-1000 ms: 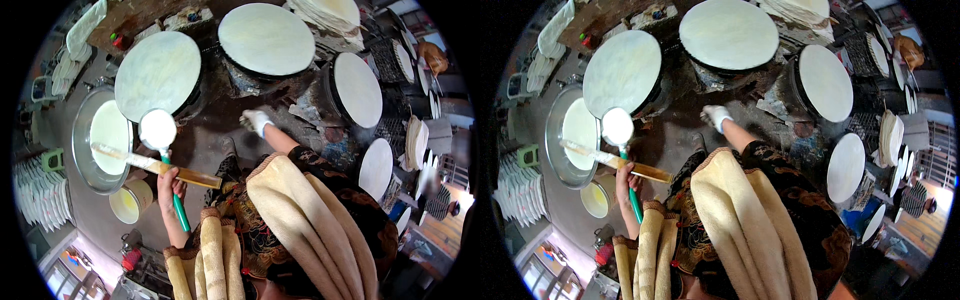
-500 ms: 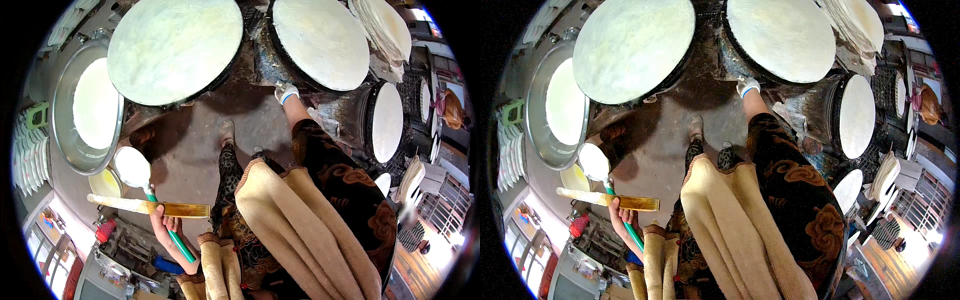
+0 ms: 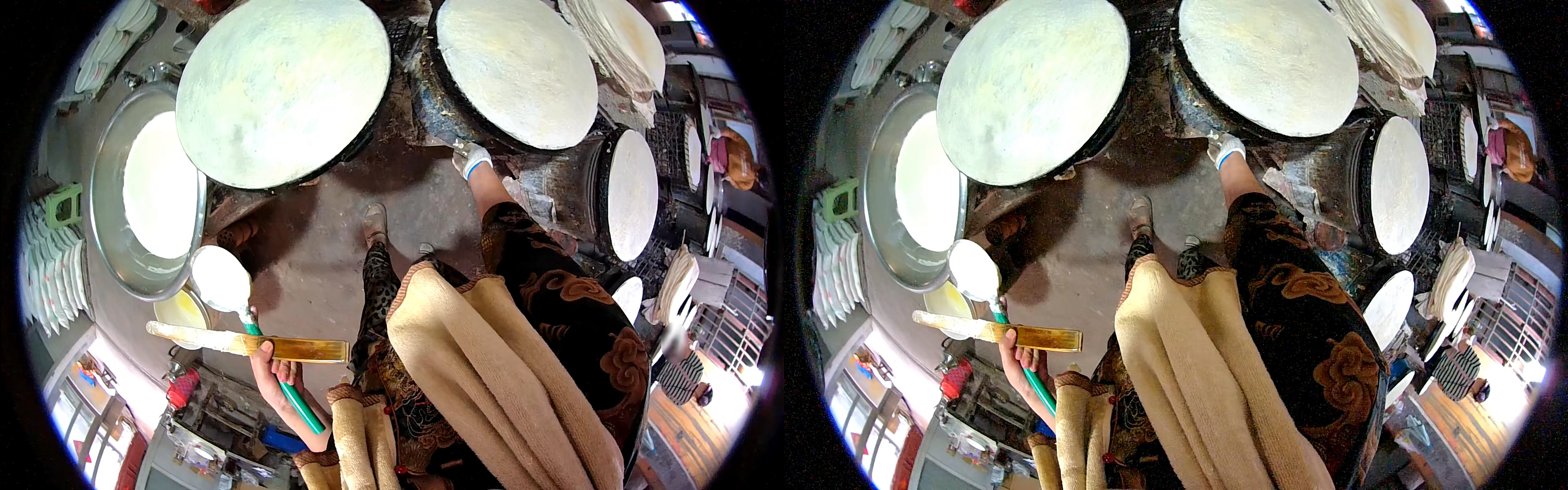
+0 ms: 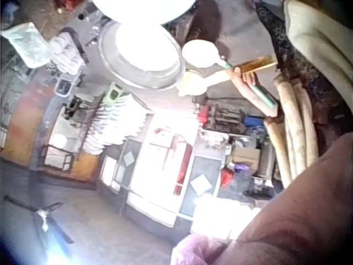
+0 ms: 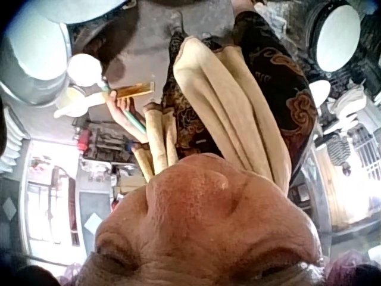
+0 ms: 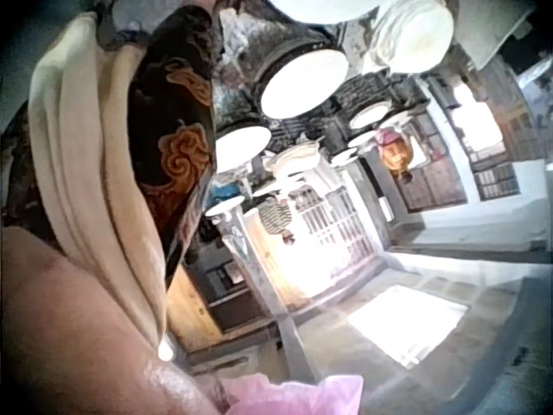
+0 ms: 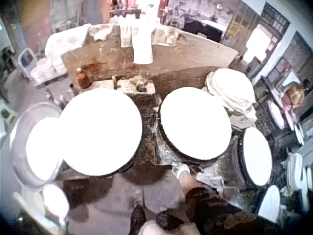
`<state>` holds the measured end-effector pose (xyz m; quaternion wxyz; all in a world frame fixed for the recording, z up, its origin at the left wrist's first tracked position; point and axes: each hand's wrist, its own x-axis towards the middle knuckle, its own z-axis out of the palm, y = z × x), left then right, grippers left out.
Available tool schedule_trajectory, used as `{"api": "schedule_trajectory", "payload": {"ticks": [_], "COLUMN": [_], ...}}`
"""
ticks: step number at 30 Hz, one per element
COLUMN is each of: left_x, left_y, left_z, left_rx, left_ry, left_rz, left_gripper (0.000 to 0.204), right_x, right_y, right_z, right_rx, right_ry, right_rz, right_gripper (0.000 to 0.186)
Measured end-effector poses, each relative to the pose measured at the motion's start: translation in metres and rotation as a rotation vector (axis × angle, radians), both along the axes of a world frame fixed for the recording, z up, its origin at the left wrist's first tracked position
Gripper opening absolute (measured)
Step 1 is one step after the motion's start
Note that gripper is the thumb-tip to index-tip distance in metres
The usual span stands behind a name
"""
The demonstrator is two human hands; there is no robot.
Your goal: The person scoops white batter from a large metal bowl using a ladle and pours it onto hot, round griddles. They use a wooden stick to spread the batter into thin, circular sheets. The person then peels the cooked sheets off the griddles and stacks them on a nearby surface.
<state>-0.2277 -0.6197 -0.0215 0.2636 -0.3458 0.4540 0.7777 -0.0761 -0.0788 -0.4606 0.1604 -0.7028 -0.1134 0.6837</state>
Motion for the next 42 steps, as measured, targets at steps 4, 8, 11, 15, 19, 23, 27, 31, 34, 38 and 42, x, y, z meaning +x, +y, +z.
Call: {"api": "schedule_trajectory", "payload": {"ticks": [4, 8, 11, 15, 19, 23, 27, 31, 34, 38, 42], "left_x": [0.000, -0.020, -0.033, -0.042, -0.053, -0.064, -0.036, -0.017, -0.010, 0.009, 0.012], "left_y": [0.003, 0.021, 0.035, 0.053, 0.094, 0.156, 0.179, 0.210, 0.235, 0.247, 0.256], "left_z": [0.003, 0.010, 0.021, 0.036, 0.050, 0.056, 0.069, 0.091, 0.097, 0.123, 0.124], "left_rx": [0.063, 0.084, 0.067, 0.120, 0.183, 0.191, 0.225, 0.213, 0.220, 0.277, 0.080], "left_ry": [-0.003, 0.068, 0.114, 0.167, 0.200, 0.214, 0.253, 0.279, 0.252, 0.248, 0.338], "left_rz": [0.024, -0.114, -0.227, -0.309, -0.380, -0.486, -0.559, -0.648, -0.665, -0.668, -0.800], "left_gripper": [0.009, 0.008, 0.022, 0.011, 0.014, 0.010, 0.036, 0.045, 0.043, 0.011, 0.015], "right_x": [0.001, -0.019, -0.038, -0.072, -0.058, -0.028, 0.023, 0.072, 0.098, 0.092, 0.100], "right_y": [-0.042, -0.104, -0.130, -0.115, -0.087, -0.071, -0.045, -0.011, 0.027, 0.056, 0.077], "right_z": [0.062, 0.156, 0.219, 0.262, 0.258, 0.274, 0.273, 0.279, 0.269, 0.285, 0.256], "right_rx": [0.093, 0.138, 0.132, -0.122, -0.116, -0.197, -0.083, 0.037, 0.132, 0.181, 0.130], "right_ry": [-0.271, -0.038, 0.510, 0.711, 0.760, 0.669, 0.666, 0.570, 0.427, 0.226, 0.427], "right_rz": [0.157, 0.035, -0.173, -0.545, -0.612, -0.712, -0.717, -0.695, -0.650, -0.406, -0.410], "right_gripper": [0.031, 0.028, 0.014, 0.020, 0.028, 0.023, 0.025, 0.021, 0.017, 0.023, 0.024]}}
